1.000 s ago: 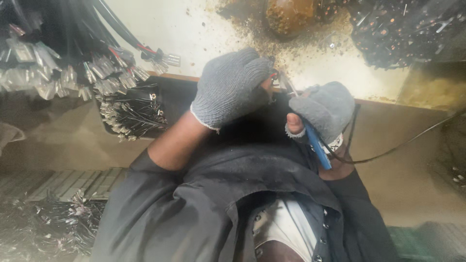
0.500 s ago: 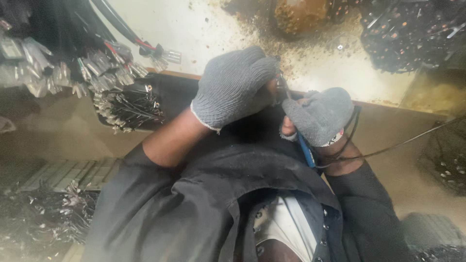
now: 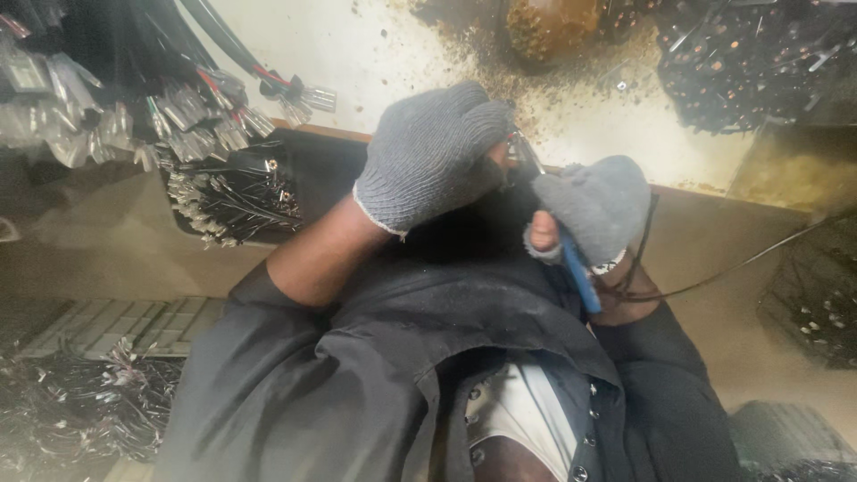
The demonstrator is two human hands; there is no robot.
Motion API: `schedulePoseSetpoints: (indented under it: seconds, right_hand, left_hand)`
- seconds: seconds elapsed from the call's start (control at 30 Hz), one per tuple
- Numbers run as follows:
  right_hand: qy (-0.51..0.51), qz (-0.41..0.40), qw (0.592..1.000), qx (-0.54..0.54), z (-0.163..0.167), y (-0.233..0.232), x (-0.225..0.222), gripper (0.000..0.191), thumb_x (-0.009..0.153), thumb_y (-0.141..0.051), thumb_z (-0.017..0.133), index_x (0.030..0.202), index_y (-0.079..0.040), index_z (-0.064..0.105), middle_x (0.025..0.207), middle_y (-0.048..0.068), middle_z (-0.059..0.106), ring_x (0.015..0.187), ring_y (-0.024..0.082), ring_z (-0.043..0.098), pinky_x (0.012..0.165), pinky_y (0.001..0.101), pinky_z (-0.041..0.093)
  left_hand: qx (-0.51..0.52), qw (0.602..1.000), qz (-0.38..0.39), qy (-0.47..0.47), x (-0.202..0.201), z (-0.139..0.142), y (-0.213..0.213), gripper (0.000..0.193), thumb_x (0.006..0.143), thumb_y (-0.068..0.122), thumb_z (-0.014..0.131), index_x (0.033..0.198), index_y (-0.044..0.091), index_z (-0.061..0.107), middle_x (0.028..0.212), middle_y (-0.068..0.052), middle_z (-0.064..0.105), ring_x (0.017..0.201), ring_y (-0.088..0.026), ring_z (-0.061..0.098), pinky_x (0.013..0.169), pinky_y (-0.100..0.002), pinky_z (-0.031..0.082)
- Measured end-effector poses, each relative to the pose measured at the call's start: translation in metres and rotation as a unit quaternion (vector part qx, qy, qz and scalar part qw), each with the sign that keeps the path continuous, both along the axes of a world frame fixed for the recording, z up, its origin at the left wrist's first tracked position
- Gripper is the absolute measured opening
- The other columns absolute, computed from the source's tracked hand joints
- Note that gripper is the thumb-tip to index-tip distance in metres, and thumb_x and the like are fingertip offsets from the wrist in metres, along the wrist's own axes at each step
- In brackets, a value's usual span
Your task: The person solders wires to connectors at a workbench. They hold a red wire, position it against a connector, apply the soldering iron to the joint, and use pliers to handle and adjust the work, repeating the process on additional wire ends.
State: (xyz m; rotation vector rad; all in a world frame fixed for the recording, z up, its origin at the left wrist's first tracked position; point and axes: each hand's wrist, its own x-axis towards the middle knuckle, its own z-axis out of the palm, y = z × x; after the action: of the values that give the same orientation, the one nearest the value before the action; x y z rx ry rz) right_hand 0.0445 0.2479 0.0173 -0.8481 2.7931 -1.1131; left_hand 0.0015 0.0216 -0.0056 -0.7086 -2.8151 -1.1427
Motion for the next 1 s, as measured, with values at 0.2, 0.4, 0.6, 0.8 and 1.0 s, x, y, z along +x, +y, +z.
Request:
schedulePoseSetpoints:
  seconds: [0.2,0.4,0.6,0.8,1.0]
  right_hand:
    - [0.009,-0.009,0.997,-0.072,-0.005,0.000,-0.004,0.024,0.098,-0.026,0.067,0.101,-0.004,0.073,0.082,0.009,0.065,0.072,0.030,0.063,0.067,0.0425,0.047]
    - [-0.010,0.047,0.999,-0.012,-0.009,0.005,-0.002,0.011,0.096,-0.019,0.078,0.092,-0.010,0.074,0.070,0.005,0.062,0.064,0.024,0.063,0.059,0.0386,0.045]
    - [-0.079,0.010,0.994,-0.079,-0.022,0.008,0.005,0.010,0.093,-0.017,0.082,0.096,-0.015,0.073,0.074,0.000,0.068,0.066,0.017,0.067,0.063,0.0317,0.050]
    - [0.034,0.048,0.994,-0.095,-0.025,0.011,0.003,0.018,0.088,-0.012,0.083,0.101,-0.008,0.072,0.075,0.002,0.067,0.070,0.022,0.068,0.064,0.0367,0.051]
    - [-0.043,-0.086,0.988,-0.120,-0.005,0.000,0.004,0.016,0.102,-0.021,0.074,0.112,-0.009,0.071,0.087,0.002,0.070,0.081,0.020,0.067,0.071,0.0366,0.051]
  left_hand:
    - [0.004,1.000,-0.004,-0.019,-0.002,0.001,-0.002,0.010,0.085,0.016,0.074,0.087,0.015,0.064,0.082,-0.007,0.060,0.069,-0.029,0.064,0.061,-0.043,0.050]
    - [0.023,0.999,-0.026,-0.036,-0.001,0.000,-0.003,0.020,0.080,0.026,0.079,0.089,0.015,0.065,0.083,-0.006,0.060,0.069,-0.027,0.064,0.059,-0.041,0.049]
    - [0.014,1.000,-0.012,-0.007,-0.001,0.000,-0.001,0.012,0.084,0.018,0.075,0.090,0.014,0.065,0.083,-0.007,0.060,0.070,-0.028,0.064,0.061,-0.042,0.050]
    - [0.011,1.000,0.008,-0.006,0.000,-0.002,0.002,0.009,0.083,0.017,0.074,0.085,0.014,0.065,0.079,-0.007,0.060,0.066,-0.029,0.062,0.059,-0.043,0.050]
    - [0.018,1.000,0.007,0.017,0.000,0.000,0.001,0.007,0.085,0.011,0.072,0.087,0.013,0.066,0.081,-0.008,0.061,0.068,-0.030,0.063,0.060,-0.044,0.050]
